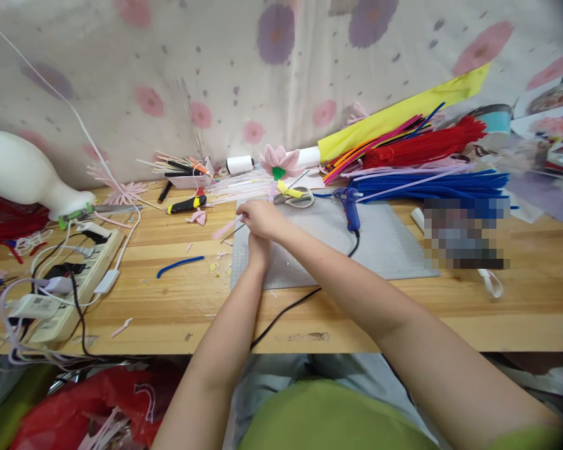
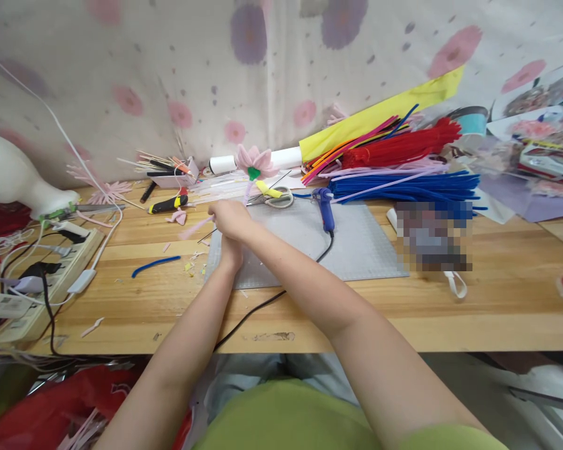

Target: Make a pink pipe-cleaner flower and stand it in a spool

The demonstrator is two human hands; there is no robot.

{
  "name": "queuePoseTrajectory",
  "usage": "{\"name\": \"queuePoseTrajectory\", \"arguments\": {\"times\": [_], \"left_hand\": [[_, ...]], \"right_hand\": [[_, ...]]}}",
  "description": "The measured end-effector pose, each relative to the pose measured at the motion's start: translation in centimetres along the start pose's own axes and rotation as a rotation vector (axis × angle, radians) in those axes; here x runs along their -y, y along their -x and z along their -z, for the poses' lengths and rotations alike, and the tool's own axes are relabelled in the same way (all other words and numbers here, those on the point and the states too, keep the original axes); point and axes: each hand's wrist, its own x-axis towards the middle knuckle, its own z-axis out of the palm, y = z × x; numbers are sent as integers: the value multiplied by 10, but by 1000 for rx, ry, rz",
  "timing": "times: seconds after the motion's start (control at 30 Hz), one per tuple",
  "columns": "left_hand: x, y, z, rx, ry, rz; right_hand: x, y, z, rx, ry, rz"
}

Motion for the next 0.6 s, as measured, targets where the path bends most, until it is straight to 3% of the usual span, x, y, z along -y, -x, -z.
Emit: {"name": "queuePoseTrajectory", "arguments": {"times": [0.23,0.43,0.6], "left_hand": [[-9,11,3,99,73,51],[-19,6,6,81,263,182],[-27,11,9,205,429,240]], "right_hand": [[-19,13,9,-244,-559,-212],[-40,45,0,-269,-844,-204],[-59,54,-11,-314,-1125,-461]]}}
